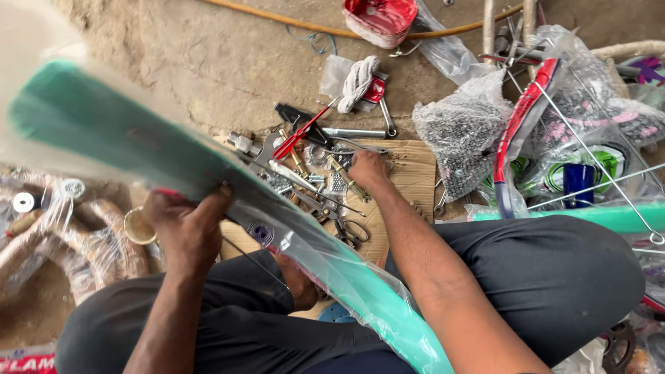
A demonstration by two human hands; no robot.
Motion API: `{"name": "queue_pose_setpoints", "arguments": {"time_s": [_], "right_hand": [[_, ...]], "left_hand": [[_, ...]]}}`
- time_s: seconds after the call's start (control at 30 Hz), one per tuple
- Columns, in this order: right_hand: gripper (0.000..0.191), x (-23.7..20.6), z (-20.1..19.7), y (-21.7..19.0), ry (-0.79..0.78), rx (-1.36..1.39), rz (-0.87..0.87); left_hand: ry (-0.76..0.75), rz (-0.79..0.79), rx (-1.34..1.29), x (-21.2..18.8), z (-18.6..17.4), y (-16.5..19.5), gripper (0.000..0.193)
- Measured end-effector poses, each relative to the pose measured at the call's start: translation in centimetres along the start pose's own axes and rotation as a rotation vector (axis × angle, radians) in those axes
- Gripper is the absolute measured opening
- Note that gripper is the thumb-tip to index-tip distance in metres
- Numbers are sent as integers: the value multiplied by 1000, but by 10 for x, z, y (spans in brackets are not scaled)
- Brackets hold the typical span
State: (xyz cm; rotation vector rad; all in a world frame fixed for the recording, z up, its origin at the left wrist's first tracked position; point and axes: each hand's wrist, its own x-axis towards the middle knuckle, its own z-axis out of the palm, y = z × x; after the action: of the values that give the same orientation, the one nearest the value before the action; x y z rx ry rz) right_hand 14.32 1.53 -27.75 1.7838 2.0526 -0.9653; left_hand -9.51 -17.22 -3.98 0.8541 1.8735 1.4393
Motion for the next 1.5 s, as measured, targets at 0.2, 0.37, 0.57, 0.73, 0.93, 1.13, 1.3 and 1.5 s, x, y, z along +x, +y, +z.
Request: {"name": "queue_pose_setpoints", "arguments": {"time_s": [0.2,0.37,0.57,0.73,0.93,1.13,1.3,1.5], "right_hand": [[25,-18,10,4,-61,-109,-42],[32,-6,18,4,-37,-107,18],[16,-21,38,12,89,-222,-369],[12,-36,51,18,42,-221,-425],[21,-26,49,18,208,-38,-512],[12,-22,46,11,143,-183,-562],[28,-23,41,6,151,-280,-533],[52,-30,43,3,80,-470,-615]], "left_hand": [[-16,89,-22,0,1,1,15],[29,18,-19,13,12,-11,18],[-29,-7,-6,21,27,-11,21],[-58,34,132,25,32,-15,21],[-84,-75,-43,38,54,-36,23],[-60,-70,-59,50,77,-38,25],[-32,26,73,53,80,-34,22],[-52,-46,110,54,81,-30,25]]}}
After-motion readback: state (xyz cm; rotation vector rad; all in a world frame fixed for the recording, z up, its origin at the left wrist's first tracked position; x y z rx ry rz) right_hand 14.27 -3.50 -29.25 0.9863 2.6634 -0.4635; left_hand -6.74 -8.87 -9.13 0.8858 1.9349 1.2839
